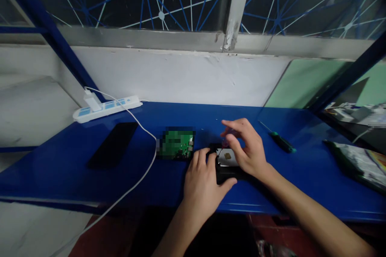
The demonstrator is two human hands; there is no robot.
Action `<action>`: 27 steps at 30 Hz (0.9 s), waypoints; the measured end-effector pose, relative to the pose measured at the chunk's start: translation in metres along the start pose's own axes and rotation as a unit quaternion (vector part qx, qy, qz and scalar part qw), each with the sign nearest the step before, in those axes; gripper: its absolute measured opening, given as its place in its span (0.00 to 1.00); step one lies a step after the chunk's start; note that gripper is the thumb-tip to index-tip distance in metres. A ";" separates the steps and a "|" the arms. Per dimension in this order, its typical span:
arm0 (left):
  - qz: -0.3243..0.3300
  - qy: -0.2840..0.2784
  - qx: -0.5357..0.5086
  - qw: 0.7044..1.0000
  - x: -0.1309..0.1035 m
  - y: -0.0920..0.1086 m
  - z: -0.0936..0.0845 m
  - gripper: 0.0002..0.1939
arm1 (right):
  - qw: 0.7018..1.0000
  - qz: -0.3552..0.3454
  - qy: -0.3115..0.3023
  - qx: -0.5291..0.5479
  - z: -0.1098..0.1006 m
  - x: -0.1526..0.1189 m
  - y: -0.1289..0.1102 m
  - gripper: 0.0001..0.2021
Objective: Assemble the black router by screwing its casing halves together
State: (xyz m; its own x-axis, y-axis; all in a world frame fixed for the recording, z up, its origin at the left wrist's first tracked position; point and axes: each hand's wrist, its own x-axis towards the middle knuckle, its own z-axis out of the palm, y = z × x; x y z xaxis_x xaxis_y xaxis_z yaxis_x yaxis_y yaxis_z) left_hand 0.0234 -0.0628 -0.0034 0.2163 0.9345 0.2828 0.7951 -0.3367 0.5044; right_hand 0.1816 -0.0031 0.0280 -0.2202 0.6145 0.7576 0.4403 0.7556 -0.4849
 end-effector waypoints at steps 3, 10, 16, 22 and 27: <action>-0.001 0.003 0.003 1.000 0.000 0.000 0.000 0.29 | 0.999 0.011 -0.012 0.030 0.000 -0.001 -0.002 0.24; 0.004 0.007 0.003 1.000 0.001 -0.002 0.002 0.30 | 0.999 0.014 0.030 0.001 0.004 -0.001 0.003 0.22; 0.004 0.009 -0.003 1.000 0.001 0.000 0.001 0.30 | 0.999 -0.022 0.031 -0.020 0.001 0.000 0.001 0.16; 0.008 0.012 0.002 1.000 0.001 0.000 0.000 0.29 | 0.999 0.007 -0.004 0.031 -0.001 -0.001 -0.003 0.24; 0.007 0.009 0.000 1.000 0.001 0.000 0.000 0.26 | 0.997 0.049 -0.006 0.064 0.003 -0.003 -0.001 0.25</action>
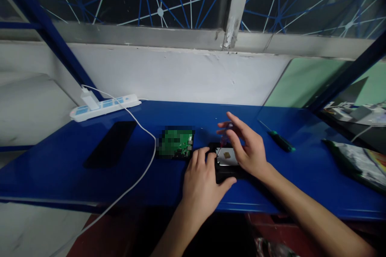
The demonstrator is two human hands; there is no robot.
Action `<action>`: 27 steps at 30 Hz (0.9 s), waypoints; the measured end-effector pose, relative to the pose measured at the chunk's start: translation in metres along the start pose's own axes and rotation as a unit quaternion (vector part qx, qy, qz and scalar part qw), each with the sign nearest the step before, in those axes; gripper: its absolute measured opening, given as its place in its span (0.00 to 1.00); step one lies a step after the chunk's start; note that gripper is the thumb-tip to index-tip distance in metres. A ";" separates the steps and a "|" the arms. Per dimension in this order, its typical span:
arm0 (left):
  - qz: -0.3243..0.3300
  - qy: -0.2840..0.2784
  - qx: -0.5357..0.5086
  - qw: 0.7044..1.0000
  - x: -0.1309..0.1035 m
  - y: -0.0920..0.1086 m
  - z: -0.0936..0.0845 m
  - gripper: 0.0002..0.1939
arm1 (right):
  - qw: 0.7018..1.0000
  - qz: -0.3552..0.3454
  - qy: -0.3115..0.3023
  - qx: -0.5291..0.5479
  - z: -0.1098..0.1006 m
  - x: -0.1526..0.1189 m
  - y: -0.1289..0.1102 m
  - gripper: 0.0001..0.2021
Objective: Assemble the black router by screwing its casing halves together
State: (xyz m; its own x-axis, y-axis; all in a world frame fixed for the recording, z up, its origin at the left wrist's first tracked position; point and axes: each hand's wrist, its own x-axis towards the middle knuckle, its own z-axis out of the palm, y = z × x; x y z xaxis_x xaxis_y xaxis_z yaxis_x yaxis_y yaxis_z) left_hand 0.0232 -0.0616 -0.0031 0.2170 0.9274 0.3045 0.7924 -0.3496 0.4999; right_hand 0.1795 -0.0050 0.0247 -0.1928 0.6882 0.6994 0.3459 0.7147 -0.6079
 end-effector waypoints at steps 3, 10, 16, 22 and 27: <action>-0.003 -0.006 0.001 1.000 0.000 0.000 -0.001 0.25 | 1.000 0.012 0.012 0.002 0.001 0.000 0.001 0.21; 0.002 0.000 0.011 1.000 0.000 -0.001 0.001 0.27 | 1.000 -0.001 0.025 0.007 0.003 0.004 0.000 0.13; 0.006 -0.002 0.015 1.000 0.000 -0.001 0.002 0.25 | 1.000 -0.001 0.023 0.003 0.005 0.005 -0.003 0.11; 0.006 0.001 0.017 1.000 0.000 -0.001 0.002 0.25 | 0.999 0.000 0.033 -0.034 0.007 0.006 -0.005 0.12; 0.007 -0.007 0.020 1.000 -0.001 -0.001 0.001 0.25 | 0.997 0.005 0.042 -0.061 0.009 0.004 -0.004 0.12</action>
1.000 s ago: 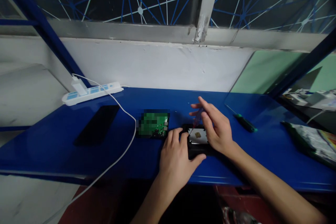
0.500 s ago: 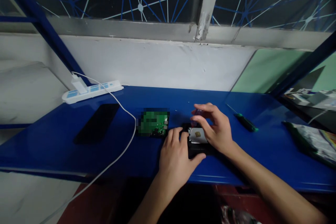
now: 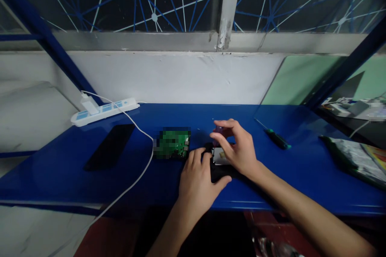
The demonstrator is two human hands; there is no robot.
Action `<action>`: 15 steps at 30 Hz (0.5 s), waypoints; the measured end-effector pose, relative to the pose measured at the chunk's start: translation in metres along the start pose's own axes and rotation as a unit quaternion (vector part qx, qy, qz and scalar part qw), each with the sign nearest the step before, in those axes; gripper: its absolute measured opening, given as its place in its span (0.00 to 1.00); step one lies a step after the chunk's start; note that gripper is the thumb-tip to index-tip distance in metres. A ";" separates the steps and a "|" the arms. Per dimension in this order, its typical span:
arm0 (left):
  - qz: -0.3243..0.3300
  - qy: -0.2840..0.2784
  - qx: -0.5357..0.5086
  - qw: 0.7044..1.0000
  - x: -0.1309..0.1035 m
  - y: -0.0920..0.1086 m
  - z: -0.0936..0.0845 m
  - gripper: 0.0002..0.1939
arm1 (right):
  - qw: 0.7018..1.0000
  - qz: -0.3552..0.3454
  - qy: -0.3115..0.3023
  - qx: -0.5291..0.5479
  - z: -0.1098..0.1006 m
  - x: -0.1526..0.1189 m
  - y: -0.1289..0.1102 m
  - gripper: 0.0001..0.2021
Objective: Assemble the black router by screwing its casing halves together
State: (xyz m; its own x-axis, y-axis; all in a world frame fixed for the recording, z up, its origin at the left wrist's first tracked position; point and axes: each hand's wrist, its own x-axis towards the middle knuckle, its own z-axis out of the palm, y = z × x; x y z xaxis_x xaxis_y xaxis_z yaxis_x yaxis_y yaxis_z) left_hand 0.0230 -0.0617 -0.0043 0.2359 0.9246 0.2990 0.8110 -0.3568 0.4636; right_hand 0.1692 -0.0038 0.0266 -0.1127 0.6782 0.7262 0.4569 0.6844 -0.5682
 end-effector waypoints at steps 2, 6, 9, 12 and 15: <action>-0.001 -0.003 -0.001 1.000 0.000 0.000 0.000 0.25 | 1.000 -0.008 -0.006 0.006 0.000 -0.001 0.002 0.13; 0.004 0.005 -0.002 1.000 0.001 -0.001 0.001 0.23 | 0.997 0.015 -0.028 0.064 0.000 -0.001 0.011 0.16; 0.005 0.015 -0.003 1.000 0.001 -0.002 0.001 0.24 | 0.993 0.081 0.025 0.087 -0.005 0.007 0.029 0.20; 0.003 0.014 -0.001 1.000 0.002 -0.003 0.001 0.23 | 0.988 0.136 0.074 0.004 -0.016 0.018 0.054 0.25; 0.005 0.011 0.000 1.000 0.002 -0.004 0.002 0.23 | 0.963 0.167 0.000 -0.211 -0.031 0.027 0.079 0.19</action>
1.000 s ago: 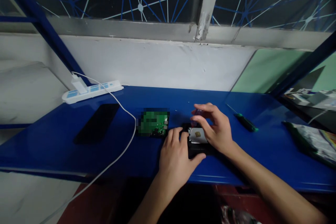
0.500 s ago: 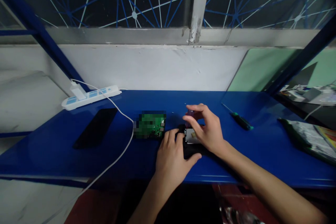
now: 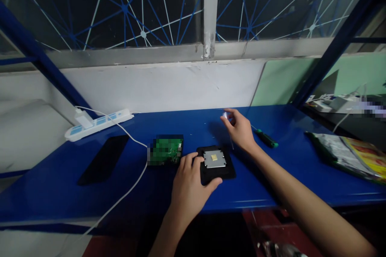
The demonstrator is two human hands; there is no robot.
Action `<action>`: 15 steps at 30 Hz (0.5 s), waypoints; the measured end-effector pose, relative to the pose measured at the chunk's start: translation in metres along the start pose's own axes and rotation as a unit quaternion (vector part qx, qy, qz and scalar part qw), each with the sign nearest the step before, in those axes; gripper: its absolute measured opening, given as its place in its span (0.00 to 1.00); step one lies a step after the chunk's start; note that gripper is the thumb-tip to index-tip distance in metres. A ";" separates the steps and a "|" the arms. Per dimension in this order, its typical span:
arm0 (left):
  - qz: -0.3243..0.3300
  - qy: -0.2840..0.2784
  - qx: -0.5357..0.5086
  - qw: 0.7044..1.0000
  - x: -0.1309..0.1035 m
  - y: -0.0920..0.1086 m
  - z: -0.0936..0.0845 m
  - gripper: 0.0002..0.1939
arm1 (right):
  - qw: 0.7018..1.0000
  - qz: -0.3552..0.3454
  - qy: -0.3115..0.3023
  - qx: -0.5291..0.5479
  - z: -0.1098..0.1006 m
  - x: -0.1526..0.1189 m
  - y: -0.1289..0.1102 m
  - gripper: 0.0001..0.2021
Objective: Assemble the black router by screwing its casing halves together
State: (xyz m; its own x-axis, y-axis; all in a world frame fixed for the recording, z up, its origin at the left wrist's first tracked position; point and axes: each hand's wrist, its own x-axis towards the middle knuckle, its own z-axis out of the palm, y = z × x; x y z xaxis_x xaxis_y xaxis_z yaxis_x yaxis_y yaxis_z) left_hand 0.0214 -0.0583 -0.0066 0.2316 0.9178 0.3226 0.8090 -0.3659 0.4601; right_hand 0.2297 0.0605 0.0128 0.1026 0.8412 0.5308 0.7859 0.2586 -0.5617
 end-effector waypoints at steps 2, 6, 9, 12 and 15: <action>-0.001 -0.003 -0.001 1.000 0.000 0.000 0.000 0.23 | 0.998 0.009 -0.026 -0.051 -0.001 0.007 0.013 0.17; -0.003 -0.011 -0.005 1.000 0.000 0.000 -0.001 0.24 | 0.988 0.040 -0.070 -0.130 0.001 0.010 0.028 0.18; -0.005 -0.013 -0.004 1.000 -0.001 0.001 -0.002 0.24 | 0.976 0.064 -0.097 -0.182 0.002 0.010 0.034 0.20; -0.006 -0.011 -0.002 1.000 -0.001 0.001 -0.003 0.24 | 0.966 0.080 -0.115 -0.218 0.002 0.011 0.038 0.21; -0.008 -0.011 -0.004 1.000 -0.001 0.001 -0.004 0.23 | 0.959 0.087 -0.122 -0.239 0.002 0.012 0.040 0.21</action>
State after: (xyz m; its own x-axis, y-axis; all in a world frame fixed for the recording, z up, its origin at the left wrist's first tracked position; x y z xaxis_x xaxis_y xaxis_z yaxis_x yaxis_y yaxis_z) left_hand 0.0204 -0.0601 -0.0032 0.2300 0.9270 0.2964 0.8082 -0.3516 0.4725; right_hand 0.2616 0.0822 -0.0043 0.1577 0.9532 0.2580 0.9658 -0.0945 -0.2413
